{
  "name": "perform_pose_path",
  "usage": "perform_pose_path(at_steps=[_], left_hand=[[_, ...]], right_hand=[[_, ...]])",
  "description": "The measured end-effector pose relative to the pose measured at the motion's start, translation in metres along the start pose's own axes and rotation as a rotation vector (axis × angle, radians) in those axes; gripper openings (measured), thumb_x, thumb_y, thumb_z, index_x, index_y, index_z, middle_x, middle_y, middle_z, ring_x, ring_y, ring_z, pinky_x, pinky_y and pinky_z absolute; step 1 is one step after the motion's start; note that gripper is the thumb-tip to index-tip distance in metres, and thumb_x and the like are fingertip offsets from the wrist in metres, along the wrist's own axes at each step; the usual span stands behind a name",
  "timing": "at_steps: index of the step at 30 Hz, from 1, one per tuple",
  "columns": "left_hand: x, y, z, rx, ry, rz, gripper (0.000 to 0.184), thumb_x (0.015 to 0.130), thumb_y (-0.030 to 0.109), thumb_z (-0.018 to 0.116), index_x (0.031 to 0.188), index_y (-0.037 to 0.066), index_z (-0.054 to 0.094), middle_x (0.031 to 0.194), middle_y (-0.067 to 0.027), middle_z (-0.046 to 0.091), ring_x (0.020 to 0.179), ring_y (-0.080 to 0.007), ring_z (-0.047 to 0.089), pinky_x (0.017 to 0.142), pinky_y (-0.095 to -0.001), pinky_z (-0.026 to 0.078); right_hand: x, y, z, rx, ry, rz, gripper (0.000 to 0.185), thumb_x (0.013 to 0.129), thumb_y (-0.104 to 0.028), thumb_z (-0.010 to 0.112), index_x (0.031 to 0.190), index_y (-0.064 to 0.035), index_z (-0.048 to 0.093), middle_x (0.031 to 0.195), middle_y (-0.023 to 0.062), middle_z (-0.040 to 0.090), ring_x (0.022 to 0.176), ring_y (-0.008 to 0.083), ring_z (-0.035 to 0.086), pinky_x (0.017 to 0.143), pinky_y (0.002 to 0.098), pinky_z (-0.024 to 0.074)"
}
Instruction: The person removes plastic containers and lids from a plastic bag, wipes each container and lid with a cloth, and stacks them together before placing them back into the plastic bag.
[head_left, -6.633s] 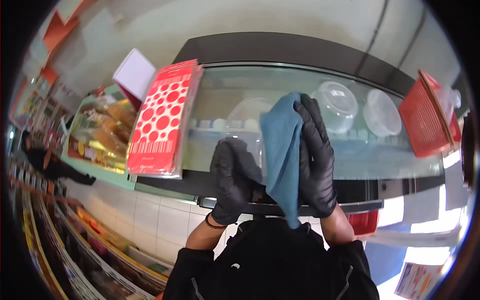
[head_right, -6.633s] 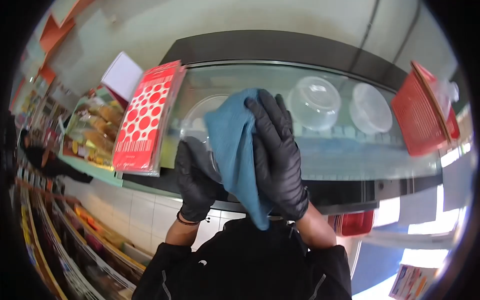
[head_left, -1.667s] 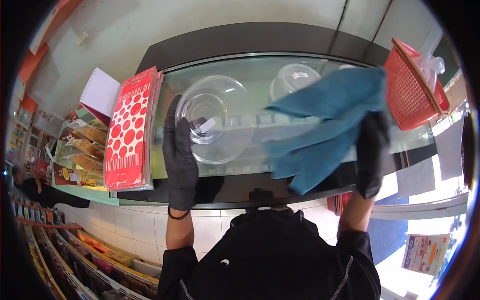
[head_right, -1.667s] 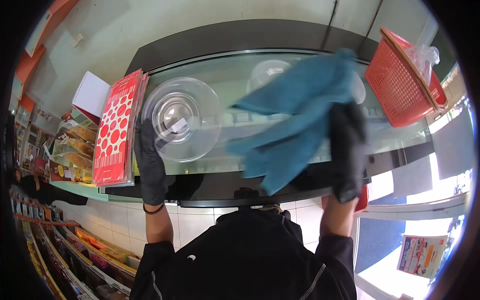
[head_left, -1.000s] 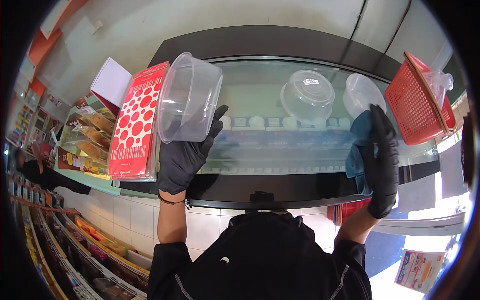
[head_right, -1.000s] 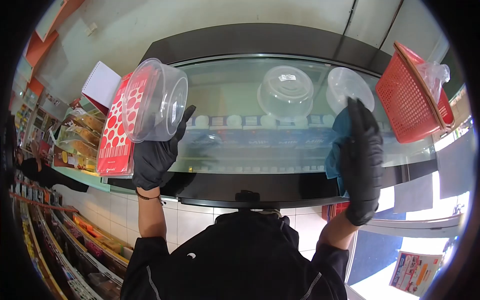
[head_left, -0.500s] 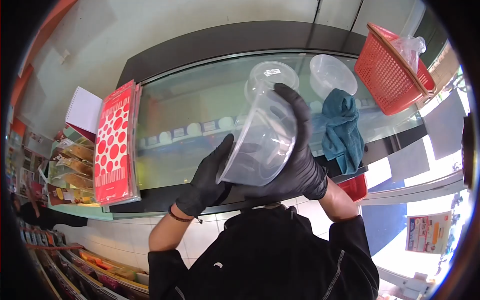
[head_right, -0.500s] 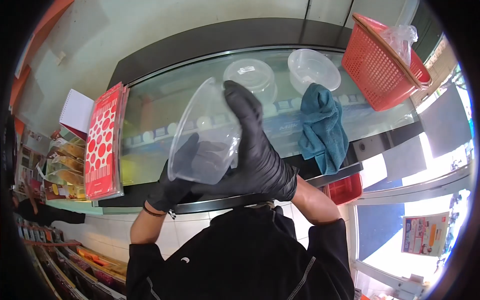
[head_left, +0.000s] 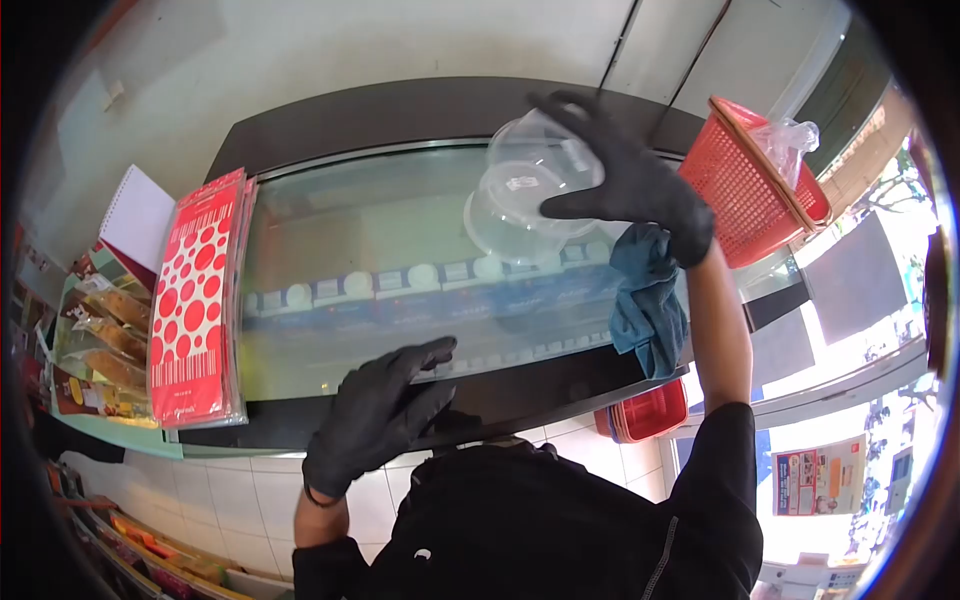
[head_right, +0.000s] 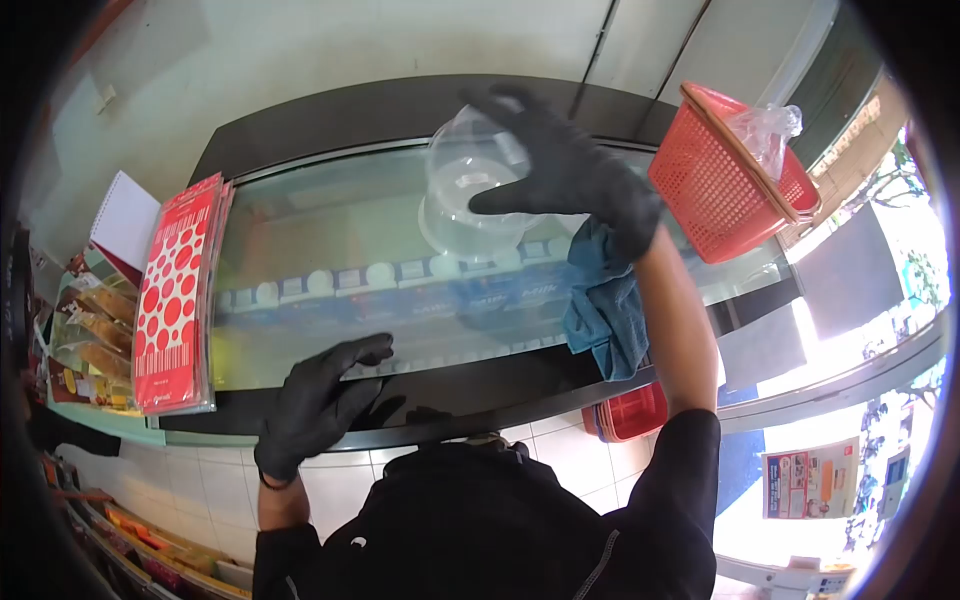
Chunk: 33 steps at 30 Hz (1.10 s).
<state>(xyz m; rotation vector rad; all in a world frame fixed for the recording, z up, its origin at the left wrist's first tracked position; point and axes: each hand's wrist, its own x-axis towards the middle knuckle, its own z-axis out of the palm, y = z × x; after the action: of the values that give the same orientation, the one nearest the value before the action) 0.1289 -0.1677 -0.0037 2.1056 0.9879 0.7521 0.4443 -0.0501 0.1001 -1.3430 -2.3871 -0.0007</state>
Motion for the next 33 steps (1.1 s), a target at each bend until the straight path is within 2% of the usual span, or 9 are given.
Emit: perform_pose_path(at_steps=[2, 4, 7, 9, 11, 17, 24, 29, 33], left_hand=[[-0.012, -0.006, 0.004, -0.02, 0.052, 0.012, 0.039, 0.088, 0.019, 0.067, 0.123, 0.005, 0.058, 0.11, -0.0139, 0.067, 0.1, -0.0301, 0.066, 0.085, -0.0383, 0.052], [-0.023, -0.011, 0.009, -0.096, 0.113, 0.024, 0.037, 0.088, 0.015, 0.067, 0.122, 0.005, 0.059, 0.11, -0.0132, 0.067, 0.1, -0.0298, 0.066, 0.085, -0.0375, 0.052], [-0.033, -0.017, 0.011, -0.201, 0.158, 0.006, 0.036, 0.087, 0.009, 0.067, 0.122, 0.005, 0.06, 0.107, -0.0118, 0.069, 0.098, -0.0284, 0.067, 0.084, -0.0357, 0.052], [-0.038, -0.021, 0.011, -0.315, 0.151, -0.092, 0.036, 0.087, 0.009, 0.067, 0.122, 0.005, 0.06, 0.106, -0.012, 0.069, 0.097, -0.0279, 0.067, 0.082, -0.0353, 0.052], [-0.036, -0.026, 0.01, -0.212, 0.164, -0.003, 0.036, 0.087, 0.009, 0.067, 0.122, 0.005, 0.06, 0.106, -0.0126, 0.069, 0.096, -0.0273, 0.068, 0.081, -0.0348, 0.053], [-0.033, -0.028, 0.011, -0.251, 0.156, -0.027, 0.037, 0.087, 0.009, 0.068, 0.123, 0.003, 0.06, 0.106, -0.0128, 0.069, 0.095, -0.0242, 0.068, 0.081, -0.0333, 0.054], [-0.023, -0.015, -0.001, -0.144, 0.163, 0.002, 0.042, 0.089, 0.011, 0.067, 0.128, 0.003, 0.055, 0.117, -0.016, 0.065, 0.102, -0.0243, 0.065, 0.086, -0.035, 0.051], [-0.011, -0.028, 0.01, -0.401, 0.405, -0.2, 0.053, 0.096, 0.02, 0.059, 0.143, 0.007, 0.039, 0.133, -0.0187, 0.055, 0.116, -0.0283, 0.056, 0.096, -0.0376, 0.045], [0.003, -0.007, 0.019, -0.47, 0.346, 0.007, 0.056, 0.101, 0.019, 0.05, 0.148, -0.001, 0.027, 0.135, -0.017, 0.051, 0.122, -0.0249, 0.051, 0.097, -0.0393, 0.045]], right_hand=[[0.013, 0.011, 0.02, 0.037, -0.124, 0.013, 0.1, 0.067, -0.043, 0.083, 0.149, -0.0177, 0.032, 0.146, 0.0219, 0.033, 0.135, 0.0406, 0.035, 0.11, 0.0478, 0.0359], [0.021, 0.02, 0.041, -0.043, -0.208, -0.024, 0.101, 0.069, -0.041, 0.082, 0.151, -0.0204, 0.027, 0.147, 0.0199, 0.031, 0.137, 0.0386, 0.034, 0.111, 0.0465, 0.0347], [0.023, 0.03, 0.068, 0.022, -0.377, 0.006, 0.103, 0.067, -0.052, 0.078, 0.15, -0.0172, 0.028, 0.148, 0.0211, 0.033, 0.136, 0.0434, 0.032, 0.109, 0.0502, 0.0349], [0.022, 0.039, 0.084, 0.005, -0.365, -0.055, 0.105, 0.067, -0.052, 0.079, 0.151, -0.0196, 0.024, 0.151, 0.0217, 0.028, 0.138, 0.0441, 0.026, 0.11, 0.053, 0.0328], [0.022, 0.038, 0.084, 0.023, -0.393, -0.023, 0.106, 0.067, -0.051, 0.079, 0.152, -0.0208, 0.023, 0.152, 0.022, 0.026, 0.14, 0.0439, 0.024, 0.11, 0.0543, 0.0323], [0.023, 0.035, 0.082, -0.002, -0.438, 0.017, 0.105, 0.068, -0.048, 0.078, 0.152, -0.0209, 0.021, 0.153, 0.0206, 0.022, 0.14, 0.0431, 0.025, 0.111, 0.052, 0.0322], [0.022, 0.015, 0.086, -0.132, -0.367, 0.108, 0.103, 0.063, -0.044, 0.082, 0.148, -0.0167, 0.03, 0.146, 0.0197, 0.032, 0.131, 0.0422, 0.038, 0.106, 0.0521, 0.0385], [0.008, -0.049, 0.07, 0.379, -0.142, 0.102, 0.101, 0.062, -0.038, 0.085, 0.145, -0.0103, 0.034, 0.139, 0.0177, 0.04, 0.129, 0.0344, 0.042, 0.109, 0.0414, 0.0366], [-0.016, -0.095, 0.09, 0.442, -0.012, 0.058, 0.104, 0.062, -0.035, 0.087, 0.147, -0.0099, 0.032, 0.142, 0.0194, 0.038, 0.133, 0.0339, 0.039, 0.111, 0.0418, 0.0341]])
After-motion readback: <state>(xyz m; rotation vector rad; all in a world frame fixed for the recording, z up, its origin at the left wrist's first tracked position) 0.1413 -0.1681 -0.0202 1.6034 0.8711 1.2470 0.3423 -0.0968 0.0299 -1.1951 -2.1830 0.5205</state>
